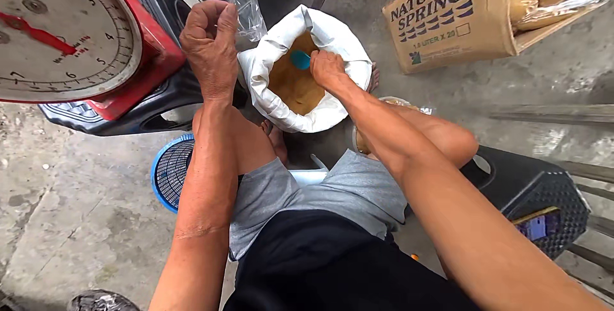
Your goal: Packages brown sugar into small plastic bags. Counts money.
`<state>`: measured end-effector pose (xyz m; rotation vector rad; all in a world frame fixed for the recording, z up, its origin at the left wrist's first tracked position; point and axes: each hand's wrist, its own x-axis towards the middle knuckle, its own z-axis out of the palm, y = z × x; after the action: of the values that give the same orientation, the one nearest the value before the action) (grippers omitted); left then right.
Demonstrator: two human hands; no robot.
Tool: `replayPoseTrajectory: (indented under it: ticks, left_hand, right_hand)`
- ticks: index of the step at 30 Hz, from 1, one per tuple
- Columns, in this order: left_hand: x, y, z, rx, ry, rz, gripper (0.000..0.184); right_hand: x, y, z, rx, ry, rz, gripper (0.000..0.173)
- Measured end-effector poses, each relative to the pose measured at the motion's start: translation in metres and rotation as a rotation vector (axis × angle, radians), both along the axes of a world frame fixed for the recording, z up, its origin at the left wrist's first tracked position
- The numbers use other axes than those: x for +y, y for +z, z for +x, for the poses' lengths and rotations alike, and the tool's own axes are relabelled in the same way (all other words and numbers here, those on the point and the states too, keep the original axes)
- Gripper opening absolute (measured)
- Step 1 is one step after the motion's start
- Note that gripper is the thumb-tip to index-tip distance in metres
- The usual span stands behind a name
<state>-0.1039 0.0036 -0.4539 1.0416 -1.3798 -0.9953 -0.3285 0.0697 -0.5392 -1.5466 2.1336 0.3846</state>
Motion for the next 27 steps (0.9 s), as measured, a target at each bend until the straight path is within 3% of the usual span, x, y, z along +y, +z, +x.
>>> replayPoseTrajectory:
  ticks: [6, 12, 19, 27]
  left_hand:
    - [-0.001, 0.003, 0.000, 0.019, -0.010, -0.026, 0.003]
    - [-0.005, 0.006, 0.002, 0.008, -0.007, -0.021, 0.004]
    - [-0.004, 0.011, 0.001, 0.014, -0.032, -0.033, 0.004]
    - [0.002, 0.017, 0.000, 0.019, -0.031, -0.027, 0.005]
  right_hand:
    - [-0.013, -0.049, 0.000, -0.163, -0.116, 0.101, 0.036]
    - [0.007, -0.116, -0.012, -0.399, -0.146, -0.065, 0.026]
    - [0.009, -0.133, -0.003, -0.561, -0.249, -0.113, 0.028]
    - [0.005, -0.127, 0.021, -0.647, -0.288, -0.111, 0.030]
